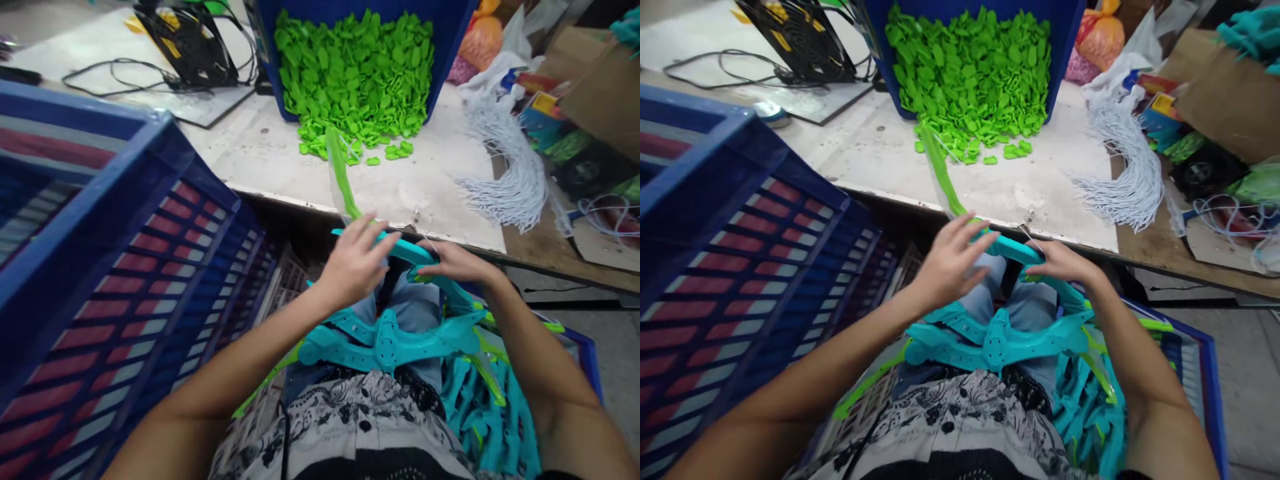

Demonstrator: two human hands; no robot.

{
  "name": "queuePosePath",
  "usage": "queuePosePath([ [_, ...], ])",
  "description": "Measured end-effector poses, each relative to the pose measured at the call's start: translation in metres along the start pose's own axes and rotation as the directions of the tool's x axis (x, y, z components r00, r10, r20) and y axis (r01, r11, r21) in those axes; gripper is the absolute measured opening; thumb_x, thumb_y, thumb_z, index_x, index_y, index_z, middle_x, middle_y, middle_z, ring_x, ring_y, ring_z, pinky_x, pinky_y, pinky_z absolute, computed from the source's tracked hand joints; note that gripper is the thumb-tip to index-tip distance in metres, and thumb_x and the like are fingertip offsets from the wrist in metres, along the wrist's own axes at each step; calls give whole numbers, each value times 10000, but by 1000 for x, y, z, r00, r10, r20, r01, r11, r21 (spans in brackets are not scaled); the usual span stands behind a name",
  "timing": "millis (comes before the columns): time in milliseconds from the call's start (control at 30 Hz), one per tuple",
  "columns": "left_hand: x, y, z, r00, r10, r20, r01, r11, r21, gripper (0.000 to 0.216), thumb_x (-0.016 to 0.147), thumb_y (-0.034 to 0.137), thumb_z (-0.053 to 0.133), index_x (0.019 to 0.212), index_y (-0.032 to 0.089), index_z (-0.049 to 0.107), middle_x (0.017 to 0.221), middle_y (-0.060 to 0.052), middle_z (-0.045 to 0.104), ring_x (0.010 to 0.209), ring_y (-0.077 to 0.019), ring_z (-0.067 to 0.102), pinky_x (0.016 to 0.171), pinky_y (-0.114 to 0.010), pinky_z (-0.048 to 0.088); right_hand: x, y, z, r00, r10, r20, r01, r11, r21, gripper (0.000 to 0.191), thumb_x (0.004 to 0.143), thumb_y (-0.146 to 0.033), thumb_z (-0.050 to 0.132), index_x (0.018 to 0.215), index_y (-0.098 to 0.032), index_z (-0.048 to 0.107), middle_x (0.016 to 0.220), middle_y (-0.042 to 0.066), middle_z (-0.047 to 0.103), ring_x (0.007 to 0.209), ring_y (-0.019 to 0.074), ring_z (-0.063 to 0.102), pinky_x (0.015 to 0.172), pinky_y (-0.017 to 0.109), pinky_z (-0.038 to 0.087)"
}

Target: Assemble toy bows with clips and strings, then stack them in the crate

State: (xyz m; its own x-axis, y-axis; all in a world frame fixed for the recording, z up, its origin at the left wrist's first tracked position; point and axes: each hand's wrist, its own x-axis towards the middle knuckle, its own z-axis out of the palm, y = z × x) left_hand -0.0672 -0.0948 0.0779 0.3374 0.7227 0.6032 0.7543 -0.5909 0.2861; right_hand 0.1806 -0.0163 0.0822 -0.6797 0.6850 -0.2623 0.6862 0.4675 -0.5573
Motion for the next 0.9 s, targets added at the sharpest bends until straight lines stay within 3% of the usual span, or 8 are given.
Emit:
queuePosePath([
  [133, 29, 7, 21, 972, 104, 211, -144, 972, 185, 404, 905, 176, 477, 1305, 160, 528, 1155, -156, 643, 1144, -292, 578, 1005, -488, 418, 11, -21, -47, 969, -247, 29, 246, 969, 39, 498, 722, -471, 728, 1158, -243, 651, 1022, 5, 723, 903, 213, 664, 796, 338, 528],
  [233, 57, -10, -2, 963, 10, 268, -87, 957, 277, 380, 932, 221, 452, 1294, 150, 540, 1065, -150, 665, 993, -271, 634, 856, -418, 493, 9, -55, -60, 898, -293, -327, 227, 948, -225, 532, 776, -598, 626, 1160, -231, 667, 1034, 56, 716, 932, 247, 668, 833, 418, 519],
  [367, 77, -34, -94, 977, -151, 153, 77, 910, 406, 434, 895, 278, 534, 1314, 162, 540, 1187, -127, 632, 1089, -301, 599, 922, -438, 468, -13, -90, -21, 352, -501, -791, 93, 859, -503, 304, 825, -442, 638, 1084, -292, 690, 1063, 99, 685, 1119, 292, 610, 989, 512, 440],
  [400, 77, -38, -125, 973, -210, 99, 146, 884, 444, 485, 872, 288, 569, 1336, 156, 523, 1238, -125, 608, 1123, -311, 583, 957, -451, 449, -18, -92, -2, 372, -537, -758, 156, 840, -519, 260, 805, -384, 668, 1059, -331, 688, 1006, 84, 695, 1099, 283, 622, 1003, 509, 448],
  [567, 29, -53, -292, 862, -407, -302, 505, 642, 577, 643, 843, 384, 518, 1391, 63, 416, 1295, -94, 540, 1253, -344, 469, 1020, -510, 329, -13, -73, 105, 936, -232, -265, 210, 972, -109, 277, 838, -343, 528, 1040, -406, 706, 1076, 103, 700, 1032, 331, 666, 955, 504, 513],
  [733, -119, -93, -388, 493, -719, -489, 860, 320, 397, 587, 745, 625, 441, 1118, 213, 631, 871, 64, 570, 1080, -290, 588, 963, -509, 389, -3, -53, 155, 998, 15, 67, -31, 967, 251, 340, 782, -497, 533, 1059, -427, 717, 1110, 86, 721, 1076, 357, 656, 937, 457, 535],
  [833, -228, -118, -393, 157, -875, -457, 985, 108, 131, 528, 588, 636, 607, 937, 242, 643, 720, 42, 590, 896, -293, 652, 871, -468, 498, 1, -50, 159, 985, 47, 163, -95, 949, 300, 369, 699, -592, 594, 946, -379, 767, 1025, 60, 752, 1013, 366, 684, 932, 449, 546],
  [900, -288, -127, -380, 74, -917, -393, 997, 83, -6, 565, 525, 654, 655, 888, 221, 642, 751, 2, 653, 796, -280, 648, 795, -442, 524, 9, -50, 160, 979, 93, 181, -142, 949, 281, 318, 630, -606, 634, 822, -398, 779, 930, 28, 768, 973, 353, 699, 882, 408, 572],
])
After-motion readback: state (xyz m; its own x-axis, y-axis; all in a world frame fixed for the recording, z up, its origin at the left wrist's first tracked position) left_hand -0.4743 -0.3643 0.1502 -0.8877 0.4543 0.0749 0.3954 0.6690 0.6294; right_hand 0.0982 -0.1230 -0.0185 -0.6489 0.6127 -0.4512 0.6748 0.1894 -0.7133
